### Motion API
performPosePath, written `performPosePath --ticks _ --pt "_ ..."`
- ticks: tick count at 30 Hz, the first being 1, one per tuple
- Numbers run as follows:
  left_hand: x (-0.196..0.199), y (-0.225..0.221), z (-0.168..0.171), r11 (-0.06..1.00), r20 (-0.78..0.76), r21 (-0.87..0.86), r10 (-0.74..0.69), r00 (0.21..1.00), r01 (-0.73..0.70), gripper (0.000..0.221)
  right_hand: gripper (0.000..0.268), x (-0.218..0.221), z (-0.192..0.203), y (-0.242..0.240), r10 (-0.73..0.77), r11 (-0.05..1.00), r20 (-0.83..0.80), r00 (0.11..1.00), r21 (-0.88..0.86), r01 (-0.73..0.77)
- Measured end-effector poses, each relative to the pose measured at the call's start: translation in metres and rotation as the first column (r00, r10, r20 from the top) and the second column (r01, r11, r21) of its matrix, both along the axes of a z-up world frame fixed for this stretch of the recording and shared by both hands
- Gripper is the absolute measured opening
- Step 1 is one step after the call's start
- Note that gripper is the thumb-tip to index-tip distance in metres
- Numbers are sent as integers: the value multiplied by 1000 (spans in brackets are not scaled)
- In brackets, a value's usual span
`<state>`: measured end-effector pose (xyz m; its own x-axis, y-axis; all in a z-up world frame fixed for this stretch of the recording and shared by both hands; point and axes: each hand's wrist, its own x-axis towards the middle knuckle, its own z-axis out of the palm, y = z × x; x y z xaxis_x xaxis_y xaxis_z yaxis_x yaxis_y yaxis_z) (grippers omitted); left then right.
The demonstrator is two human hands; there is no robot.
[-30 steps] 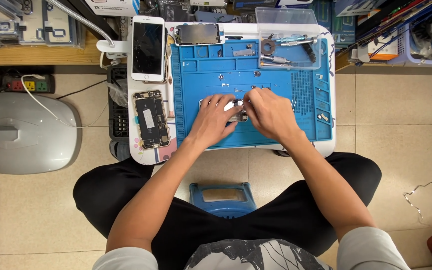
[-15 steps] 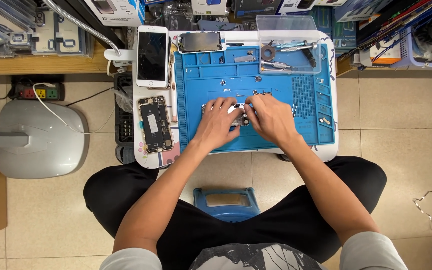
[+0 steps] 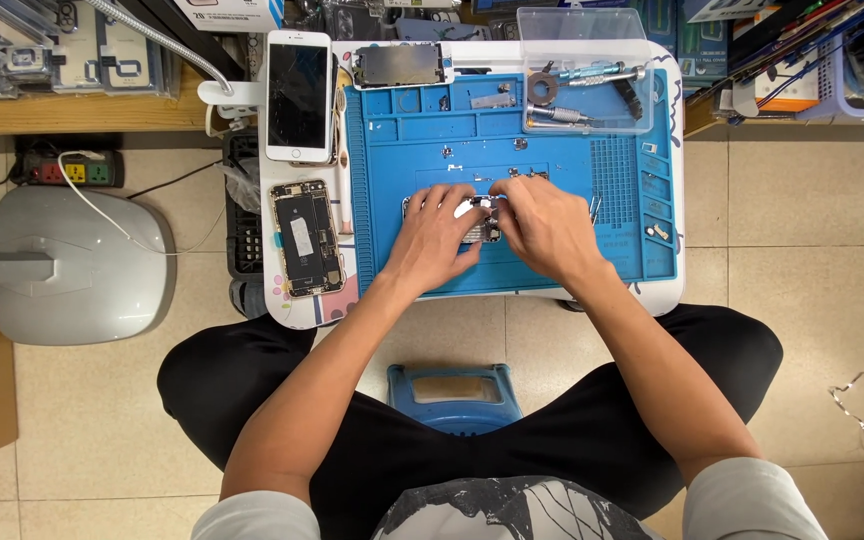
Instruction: The person uses tweezers and a screwdriver to remove small components and screws from a disassembled smartphone motherboard placed on a blue work mat. They carefully lift and place tiny parts onto the mat while working in a repair shop environment.
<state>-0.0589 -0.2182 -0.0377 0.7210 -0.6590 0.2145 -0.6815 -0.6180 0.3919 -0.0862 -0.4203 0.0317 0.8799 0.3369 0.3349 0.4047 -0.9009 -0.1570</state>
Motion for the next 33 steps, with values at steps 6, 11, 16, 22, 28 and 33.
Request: performPosePath --ticks 6,11,16,22,28,33 --pt "1 1 1 1000 -3 -11 -10 1000 10 37 13 0 4 -3 8 1000 -32 999 15 -7" --pt "0 0 3 999 -45 -31 12 999 -13 34 10 2 6 3 20 1000 -29 999 14 -19" --pt "3 -1 -2 999 -63 -37 37 997 -40 37 10 4 3 4 18 1000 0 1000 -23 -18" --pt "5 -1 1 997 -105 -59 38 994 -44 38 11 2 8 7 31 999 -15 999 20 -31" --pt "5 0 5 995 -154 -89 29 988 -43 37 9 3 5 6 41 999 -23 999 25 -40" --pt "3 0 5 996 -157 -84 30 987 -43 40 7 3 -1 4 36 999 24 999 -17 -35"
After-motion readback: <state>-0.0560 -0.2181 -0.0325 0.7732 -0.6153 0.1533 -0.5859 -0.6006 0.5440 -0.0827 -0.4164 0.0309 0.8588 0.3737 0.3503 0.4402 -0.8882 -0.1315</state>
